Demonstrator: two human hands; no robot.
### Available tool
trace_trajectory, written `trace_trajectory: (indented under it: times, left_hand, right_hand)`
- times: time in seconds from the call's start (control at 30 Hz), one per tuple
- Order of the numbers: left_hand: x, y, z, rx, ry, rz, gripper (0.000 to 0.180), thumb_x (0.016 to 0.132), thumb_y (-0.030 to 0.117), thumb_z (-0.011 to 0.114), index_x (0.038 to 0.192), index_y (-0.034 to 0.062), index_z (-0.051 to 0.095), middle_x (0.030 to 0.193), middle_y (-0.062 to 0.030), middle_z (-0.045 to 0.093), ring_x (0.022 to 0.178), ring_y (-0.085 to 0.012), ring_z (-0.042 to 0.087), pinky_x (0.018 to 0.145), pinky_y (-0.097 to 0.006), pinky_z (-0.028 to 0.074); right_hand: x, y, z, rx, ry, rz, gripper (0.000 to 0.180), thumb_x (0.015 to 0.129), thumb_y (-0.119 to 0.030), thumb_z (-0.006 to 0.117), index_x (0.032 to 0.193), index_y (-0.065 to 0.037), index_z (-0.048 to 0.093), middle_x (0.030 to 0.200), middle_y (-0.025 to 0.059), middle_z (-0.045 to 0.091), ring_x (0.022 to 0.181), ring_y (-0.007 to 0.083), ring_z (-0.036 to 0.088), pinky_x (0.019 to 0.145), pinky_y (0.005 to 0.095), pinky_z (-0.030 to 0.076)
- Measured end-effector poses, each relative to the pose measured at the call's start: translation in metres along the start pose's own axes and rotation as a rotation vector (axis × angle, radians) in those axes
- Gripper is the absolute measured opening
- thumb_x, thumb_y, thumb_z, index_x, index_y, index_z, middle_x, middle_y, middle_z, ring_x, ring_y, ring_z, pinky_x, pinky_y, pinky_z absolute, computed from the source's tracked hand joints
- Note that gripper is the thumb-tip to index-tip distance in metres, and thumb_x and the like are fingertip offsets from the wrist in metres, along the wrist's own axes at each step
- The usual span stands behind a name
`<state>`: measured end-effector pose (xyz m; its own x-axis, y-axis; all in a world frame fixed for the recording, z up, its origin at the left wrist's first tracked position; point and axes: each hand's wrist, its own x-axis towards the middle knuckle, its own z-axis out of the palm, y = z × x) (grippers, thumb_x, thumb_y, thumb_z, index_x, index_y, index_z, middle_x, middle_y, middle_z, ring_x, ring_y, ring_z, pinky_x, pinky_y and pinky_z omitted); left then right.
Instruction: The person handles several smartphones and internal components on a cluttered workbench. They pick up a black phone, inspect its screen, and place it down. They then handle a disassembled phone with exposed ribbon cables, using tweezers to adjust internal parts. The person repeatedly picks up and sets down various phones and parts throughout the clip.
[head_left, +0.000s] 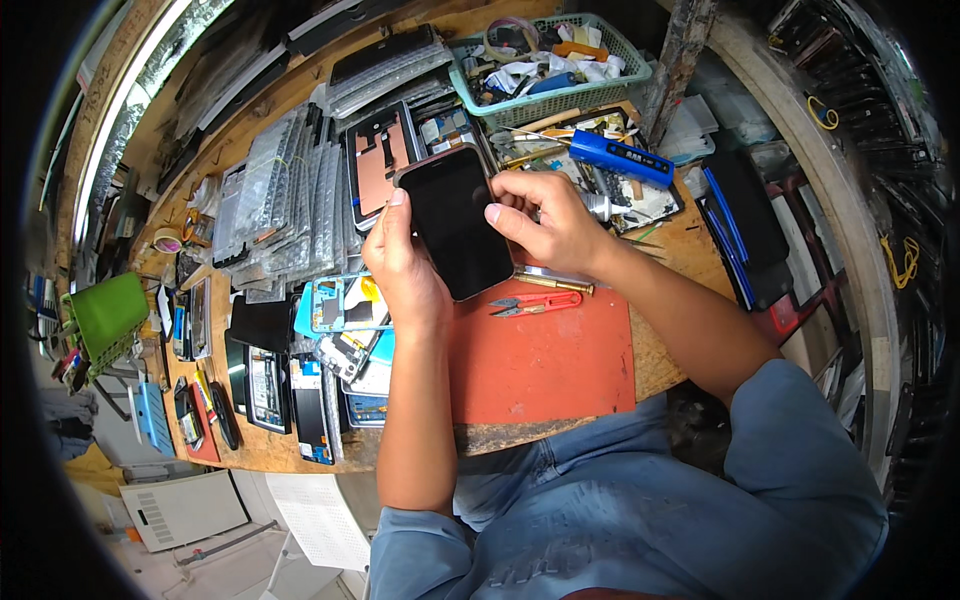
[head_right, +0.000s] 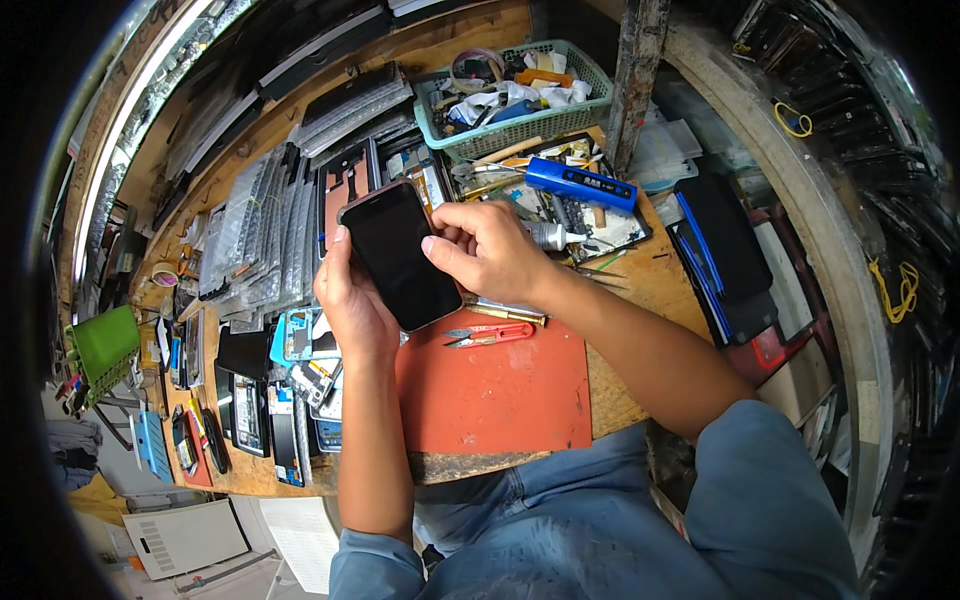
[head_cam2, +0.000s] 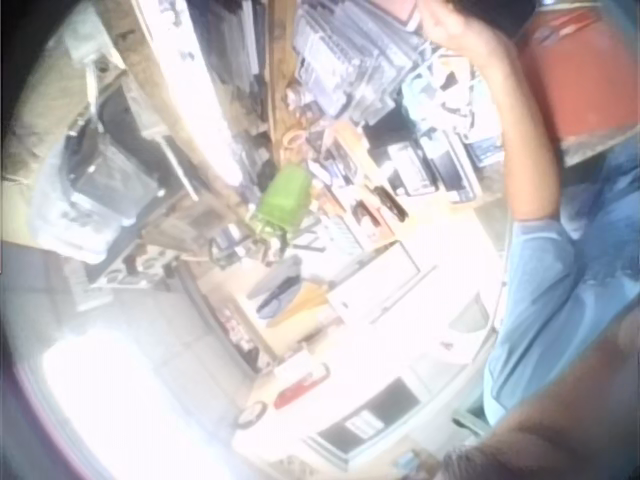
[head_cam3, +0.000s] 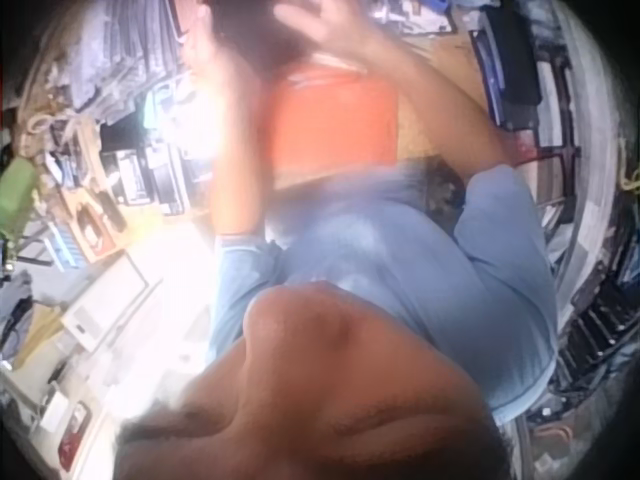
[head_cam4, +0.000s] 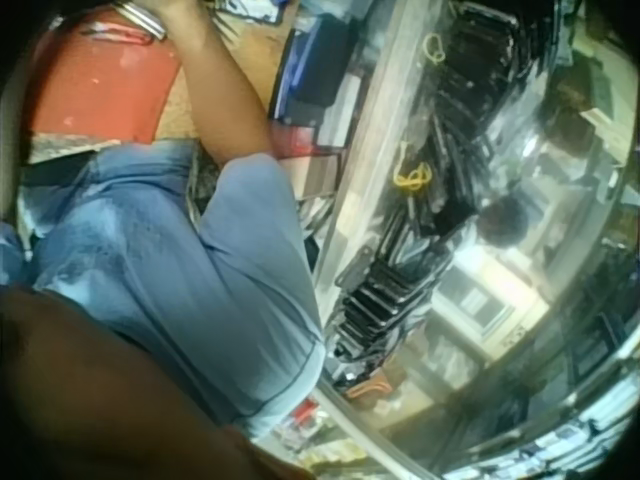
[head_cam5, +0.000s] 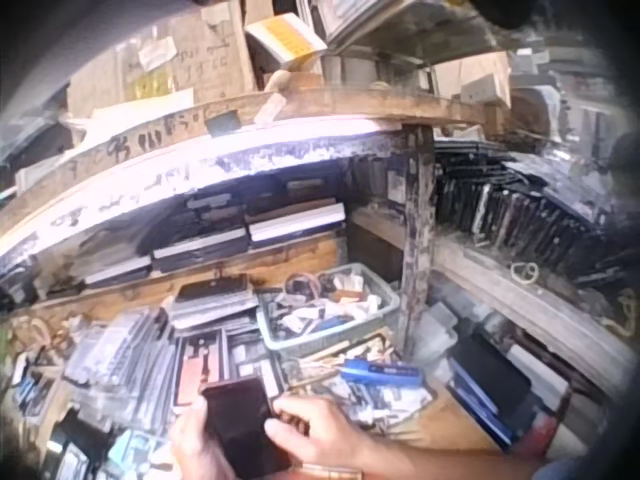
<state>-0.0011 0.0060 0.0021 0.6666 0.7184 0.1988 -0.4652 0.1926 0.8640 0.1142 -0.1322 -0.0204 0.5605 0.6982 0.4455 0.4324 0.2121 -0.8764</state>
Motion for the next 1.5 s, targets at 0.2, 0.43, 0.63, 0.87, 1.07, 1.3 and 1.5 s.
trace_trajectory:
  times: [0.2,0.43,0.63,0.87,1.07,1.3,1.5]
  left_hand:
    - [0.005,0.005,-0.006,-0.011,0.074,-0.01,0.03,0.109,0.023,0.056,0.102,-0.0011,0.071,0.102,-0.0069,0.073,0.092,-0.0122,0.066,0.088,-0.029,0.052]
    - [0.007,0.008,-0.009,-0.05,0.089,-0.008,0.028,0.109,0.023,0.056,0.103,-0.0002,0.071,0.105,-0.0074,0.073,0.094,-0.0139,0.067,0.09,-0.03,0.052]
    - [0.008,0.009,-0.009,-0.085,0.098,-0.018,0.028,0.109,0.023,0.056,0.105,-0.0003,0.07,0.106,-0.0077,0.073,0.096,-0.014,0.067,0.091,-0.03,0.052]
    - [0.008,0.012,-0.008,-0.056,0.077,-0.016,0.029,0.109,0.024,0.056,0.106,-0.0008,0.071,0.106,-0.0076,0.073,0.095,-0.0141,0.067,0.091,-0.03,0.052]
    - [0.01,0.011,-0.009,-0.06,0.107,-0.024,0.028,0.109,0.024,0.056,0.105,0.0002,0.071,0.106,-0.0075,0.074,0.096,-0.0134,0.068,0.09,-0.029,0.052]
    - [0.008,0.01,-0.009,-0.073,0.087,-0.011,0.027,0.109,0.023,0.056,0.103,0.0013,0.071,0.104,-0.0067,0.074,0.093,-0.0124,0.067,0.088,-0.029,0.052]
    - [0.01,0.009,-0.011,-0.079,0.099,-0.025,0.027,0.109,0.023,0.056,0.103,0.0014,0.071,0.104,-0.0066,0.074,0.094,-0.0124,0.067,0.089,-0.029,0.052]
  right_hand:
    - [-0.003,-0.001,0.002,-0.059,-0.247,0.063,0.041,0.087,-0.007,0.072,0.123,0.001,0.054,0.077,0.004,0.063,0.063,0.0118,0.061,0.058,0.0287,0.05]
    - [-0.006,-0.004,0.01,-0.057,-0.311,0.071,0.066,0.085,-0.004,0.076,0.14,-0.001,0.039,0.082,0.004,0.065,0.065,0.0113,0.061,0.056,0.0273,0.05]
    - [-0.005,-0.006,0.01,-0.037,-0.333,0.093,0.07,0.082,-0.01,0.077,0.14,0.001,0.039,0.084,0.0108,0.071,0.064,0.0199,0.066,0.06,0.0341,0.052]
    - [-0.005,0.003,0.0,-0.072,-0.375,0.088,0.082,0.082,-0.001,0.069,0.156,0.001,0.033,0.085,0.0072,0.065,0.072,0.0149,0.064,0.066,0.0298,0.053]
    - [-0.001,0.003,-0.008,-0.093,-0.431,0.032,0.084,0.081,0.001,0.068,0.157,0.001,0.032,0.084,0.0084,0.064,0.072,0.0159,0.066,0.064,0.0298,0.054]
    - [-0.002,-0.005,-0.004,-0.077,-0.408,0.127,0.078,0.08,-0.002,0.068,0.152,0.004,0.037,0.081,0.0095,0.064,0.068,0.018,0.066,0.063,0.0324,0.054]
    - [-0.002,0.001,-0.005,-0.063,-0.413,0.087,0.077,0.084,-0.002,0.071,0.152,0.003,0.035,0.08,0.0066,0.062,0.07,0.0151,0.063,0.063,0.0303,0.052]
